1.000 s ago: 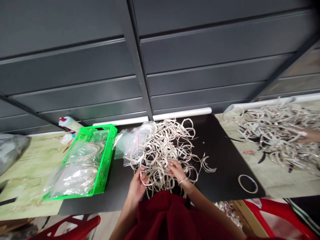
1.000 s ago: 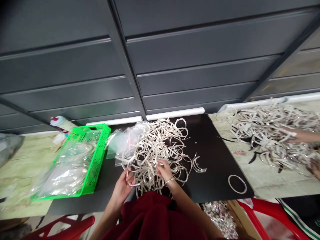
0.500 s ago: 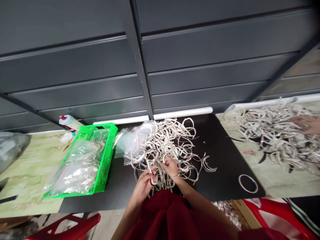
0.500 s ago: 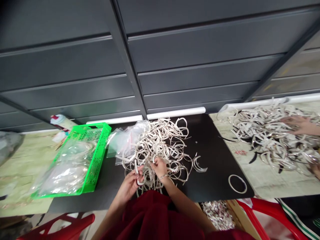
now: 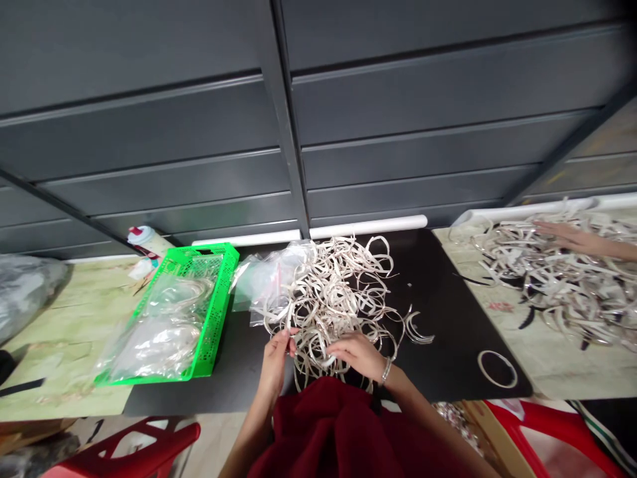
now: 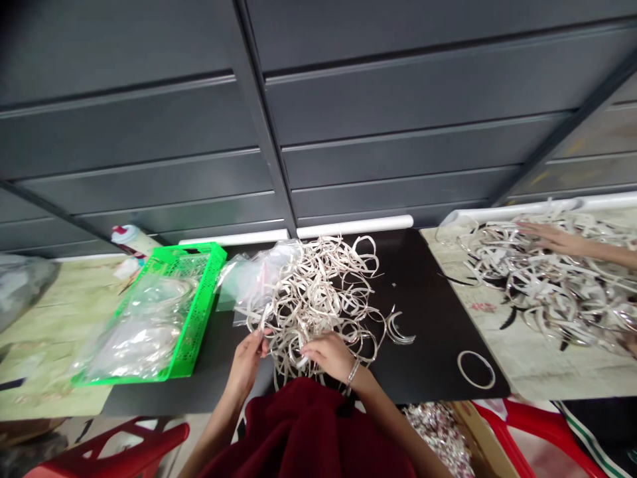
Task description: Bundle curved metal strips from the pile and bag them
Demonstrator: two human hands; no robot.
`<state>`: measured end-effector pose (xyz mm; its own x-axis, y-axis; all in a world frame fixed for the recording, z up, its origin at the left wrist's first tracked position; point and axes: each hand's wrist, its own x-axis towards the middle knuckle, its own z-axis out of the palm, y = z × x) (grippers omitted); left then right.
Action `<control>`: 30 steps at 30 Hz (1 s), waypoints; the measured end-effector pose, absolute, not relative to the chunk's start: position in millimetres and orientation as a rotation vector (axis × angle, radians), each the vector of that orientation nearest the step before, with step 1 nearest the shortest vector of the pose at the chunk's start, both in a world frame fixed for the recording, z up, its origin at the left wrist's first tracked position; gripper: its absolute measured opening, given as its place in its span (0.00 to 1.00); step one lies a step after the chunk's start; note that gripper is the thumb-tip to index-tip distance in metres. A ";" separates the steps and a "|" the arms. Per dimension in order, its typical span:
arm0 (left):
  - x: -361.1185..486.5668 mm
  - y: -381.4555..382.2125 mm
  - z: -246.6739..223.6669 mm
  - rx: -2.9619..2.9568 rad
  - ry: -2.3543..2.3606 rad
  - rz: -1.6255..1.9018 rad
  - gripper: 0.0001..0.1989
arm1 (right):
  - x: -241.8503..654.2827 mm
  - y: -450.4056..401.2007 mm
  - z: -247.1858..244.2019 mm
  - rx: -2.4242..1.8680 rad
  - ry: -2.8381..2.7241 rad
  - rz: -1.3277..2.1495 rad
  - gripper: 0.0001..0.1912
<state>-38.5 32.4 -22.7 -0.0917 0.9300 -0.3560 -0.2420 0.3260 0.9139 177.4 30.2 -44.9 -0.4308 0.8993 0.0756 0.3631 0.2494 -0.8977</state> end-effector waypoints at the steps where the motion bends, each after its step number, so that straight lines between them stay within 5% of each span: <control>1: -36.4 32.5 -21.4 0.762 1.284 1.095 0.17 | 175.8 28.3 -37.9 -1.072 -2.026 1.121 0.09; 8: 0.4 13.6 -31.6 0.711 1.111 0.786 0.19 | 144.4 20.6 -22.4 -1.106 -2.097 0.927 0.08; 20: -36.4 13.3 -28.3 0.355 1.063 1.037 0.17 | 128.8 104.3 -87.6 -1.670 -1.941 0.965 0.23; 30: -35.9 11.0 -30.8 0.429 1.153 1.185 0.15 | 130.4 100.3 -83.5 -1.490 -1.759 1.129 0.05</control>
